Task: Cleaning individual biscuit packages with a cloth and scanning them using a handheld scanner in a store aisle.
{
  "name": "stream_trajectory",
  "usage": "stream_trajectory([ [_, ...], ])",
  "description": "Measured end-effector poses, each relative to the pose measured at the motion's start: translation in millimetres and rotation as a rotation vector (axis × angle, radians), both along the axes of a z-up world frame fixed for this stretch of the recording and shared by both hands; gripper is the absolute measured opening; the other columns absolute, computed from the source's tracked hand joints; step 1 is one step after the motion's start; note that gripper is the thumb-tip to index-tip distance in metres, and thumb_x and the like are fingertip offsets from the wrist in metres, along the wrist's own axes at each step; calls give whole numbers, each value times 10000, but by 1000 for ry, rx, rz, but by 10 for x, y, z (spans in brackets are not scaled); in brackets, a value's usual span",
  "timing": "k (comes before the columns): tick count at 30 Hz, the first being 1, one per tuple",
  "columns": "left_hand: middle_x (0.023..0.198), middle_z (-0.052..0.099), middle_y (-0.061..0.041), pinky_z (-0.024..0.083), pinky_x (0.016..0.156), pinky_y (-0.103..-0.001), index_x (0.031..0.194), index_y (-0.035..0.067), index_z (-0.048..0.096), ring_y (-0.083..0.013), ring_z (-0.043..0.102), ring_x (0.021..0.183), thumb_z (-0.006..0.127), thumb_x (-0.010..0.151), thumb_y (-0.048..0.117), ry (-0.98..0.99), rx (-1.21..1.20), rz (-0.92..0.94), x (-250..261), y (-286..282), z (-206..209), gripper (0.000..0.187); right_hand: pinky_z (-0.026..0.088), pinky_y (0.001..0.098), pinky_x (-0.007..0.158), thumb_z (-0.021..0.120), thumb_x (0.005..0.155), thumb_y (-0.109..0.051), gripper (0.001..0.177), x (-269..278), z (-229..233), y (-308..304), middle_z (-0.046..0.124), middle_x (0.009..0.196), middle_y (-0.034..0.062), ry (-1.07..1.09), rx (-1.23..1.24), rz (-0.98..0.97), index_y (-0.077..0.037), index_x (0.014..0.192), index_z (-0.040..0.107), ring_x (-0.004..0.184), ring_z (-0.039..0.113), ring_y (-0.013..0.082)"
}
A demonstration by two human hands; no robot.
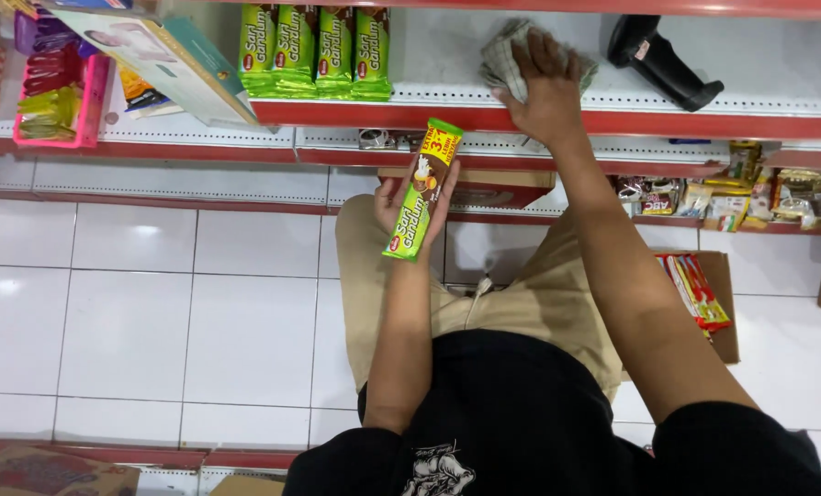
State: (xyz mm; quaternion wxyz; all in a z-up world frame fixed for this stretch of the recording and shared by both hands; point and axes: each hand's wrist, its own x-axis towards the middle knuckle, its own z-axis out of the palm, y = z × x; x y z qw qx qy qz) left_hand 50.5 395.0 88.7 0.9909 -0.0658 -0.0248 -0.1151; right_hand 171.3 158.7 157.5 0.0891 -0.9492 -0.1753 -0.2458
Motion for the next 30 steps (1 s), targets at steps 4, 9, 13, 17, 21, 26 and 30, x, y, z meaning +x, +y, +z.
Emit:
stream_trajectory([
  [4,1536,434,-253,228,1283,-592,1483,-95,373,-378,374,1489,640,918,516,205,-96,38,-16,-81,58,873,262,606,1246,692,1080,-272,481,-216,-93,105,511,1611,190,179,105,-24,-82,1505,570,1532,427,370],
  [9,1544,482,-224,312,1267,-550,1563,-40,380,-376,437,1444,599,1066,605,29,-255,-72,129,-268,-676,844,260,554,1223,621,1001,-168,644,-981,103,839,283,1637,323,539,613,287,13,1561,361,1515,233,438],
  [13,1576,471,-163,286,1270,-547,1578,60,390,-338,407,1493,617,952,572,135,195,75,91,-225,-470,841,158,587,1278,642,1010,-187,699,-1519,91,1158,316,1638,258,489,522,327,12,1605,335,1573,196,408],
  [17,1612,389,-188,266,1226,-676,1585,38,321,-423,386,1472,545,1007,651,105,-101,66,-82,-237,-13,872,99,605,1285,734,920,-296,715,-2038,42,1307,364,1658,82,479,337,492,-82,1535,440,1583,200,360],
  [21,1683,320,-180,269,1261,-676,1666,78,239,-360,366,1528,527,1075,653,454,-115,93,-207,-197,395,873,107,597,1297,769,816,-340,737,-2200,-67,1301,395,1636,-20,507,180,625,-234,1497,508,1572,244,276],
  [26,1599,333,-188,334,1159,-675,1568,148,299,-407,341,1463,452,994,608,46,-126,-47,-126,-370,-857,751,75,643,1291,704,894,-292,707,-1708,73,1049,375,1673,13,438,244,604,-188,1554,475,1596,197,304],
  [30,1585,411,-198,450,1171,-535,1609,66,327,-351,418,1462,414,1140,437,-53,220,106,-62,-331,-165,604,89,643,1278,628,969,-342,610,-1387,331,871,365,1676,10,414,281,461,-168,1534,477,1600,178,296],
])
